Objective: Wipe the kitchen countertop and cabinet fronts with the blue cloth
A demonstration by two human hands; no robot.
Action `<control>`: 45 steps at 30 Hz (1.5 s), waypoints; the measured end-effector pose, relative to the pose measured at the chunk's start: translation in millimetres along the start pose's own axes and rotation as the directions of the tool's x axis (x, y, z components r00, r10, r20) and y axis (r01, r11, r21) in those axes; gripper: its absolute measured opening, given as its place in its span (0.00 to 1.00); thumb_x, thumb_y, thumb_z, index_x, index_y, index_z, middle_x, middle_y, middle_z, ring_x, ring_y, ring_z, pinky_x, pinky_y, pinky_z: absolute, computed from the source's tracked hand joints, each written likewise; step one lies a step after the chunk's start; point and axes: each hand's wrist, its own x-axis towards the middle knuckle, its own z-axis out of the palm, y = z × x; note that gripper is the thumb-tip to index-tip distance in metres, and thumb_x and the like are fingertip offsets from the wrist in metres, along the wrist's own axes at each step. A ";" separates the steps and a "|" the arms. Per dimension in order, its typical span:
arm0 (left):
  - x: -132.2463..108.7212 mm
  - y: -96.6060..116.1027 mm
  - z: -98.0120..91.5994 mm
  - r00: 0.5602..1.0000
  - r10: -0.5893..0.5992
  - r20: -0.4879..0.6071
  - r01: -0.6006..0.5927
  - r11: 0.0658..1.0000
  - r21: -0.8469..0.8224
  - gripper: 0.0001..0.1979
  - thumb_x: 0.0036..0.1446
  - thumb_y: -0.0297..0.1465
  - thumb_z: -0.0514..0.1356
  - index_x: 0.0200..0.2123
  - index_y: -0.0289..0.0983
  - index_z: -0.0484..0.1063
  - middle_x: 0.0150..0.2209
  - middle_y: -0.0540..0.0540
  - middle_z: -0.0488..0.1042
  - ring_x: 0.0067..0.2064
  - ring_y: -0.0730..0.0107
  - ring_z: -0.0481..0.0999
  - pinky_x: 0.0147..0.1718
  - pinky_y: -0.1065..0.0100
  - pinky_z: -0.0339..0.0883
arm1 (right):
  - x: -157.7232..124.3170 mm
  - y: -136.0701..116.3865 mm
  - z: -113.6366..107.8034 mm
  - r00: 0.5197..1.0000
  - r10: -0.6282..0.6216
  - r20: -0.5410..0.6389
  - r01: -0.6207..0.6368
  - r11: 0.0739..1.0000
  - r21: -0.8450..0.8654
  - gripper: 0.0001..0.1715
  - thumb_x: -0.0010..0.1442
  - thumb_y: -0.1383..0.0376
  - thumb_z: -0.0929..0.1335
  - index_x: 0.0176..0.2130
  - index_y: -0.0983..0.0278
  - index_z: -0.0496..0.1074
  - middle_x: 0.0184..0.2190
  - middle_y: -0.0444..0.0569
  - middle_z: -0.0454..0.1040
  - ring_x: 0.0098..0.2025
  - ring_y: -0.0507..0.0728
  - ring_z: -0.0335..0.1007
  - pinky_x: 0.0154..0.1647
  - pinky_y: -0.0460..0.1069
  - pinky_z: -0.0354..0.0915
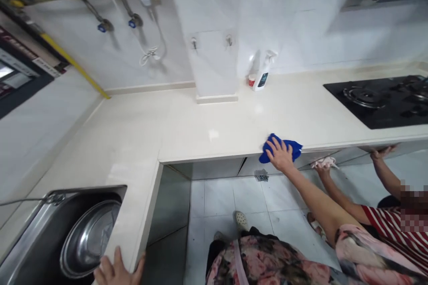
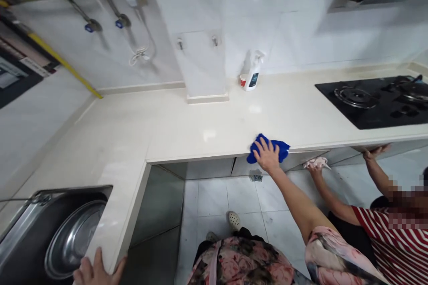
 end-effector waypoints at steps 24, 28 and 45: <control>-13.1 -18.9 17.2 0.998 0.067 0.023 -0.067 0.998 0.006 0.39 0.64 0.48 0.50 0.71 0.31 0.55 0.73 0.27 0.48 0.73 0.32 0.45 0.67 0.30 0.44 | 60.0 -288.0 -3.3 0.934 -0.353 0.050 0.354 0.935 0.007 0.32 0.68 0.60 0.59 0.67 0.68 0.63 0.72 0.64 0.55 0.60 0.73 0.56 0.54 0.64 0.57; -12.8 -23.8 21.2 0.998 0.057 0.039 -0.058 0.998 0.033 0.39 0.63 0.48 0.51 0.71 0.31 0.55 0.73 0.29 0.49 0.74 0.34 0.45 0.68 0.31 0.44 | 88.9 -293.4 -5.3 0.888 -0.451 0.095 0.451 0.892 0.020 0.34 0.67 0.58 0.59 0.68 0.67 0.61 0.72 0.64 0.53 0.60 0.73 0.55 0.55 0.65 0.57; -104.2 -21.5 -26.1 0.742 -0.514 0.429 0.447 0.858 0.255 0.45 0.64 0.39 0.60 0.76 0.37 0.40 0.76 0.37 0.34 0.76 0.37 0.36 0.70 0.38 0.45 | 194.4 -328.2 28.4 0.724 -0.685 0.075 0.669 0.725 0.165 0.37 0.67 0.54 0.59 0.69 0.67 0.60 0.72 0.65 0.51 0.61 0.77 0.52 0.56 0.70 0.56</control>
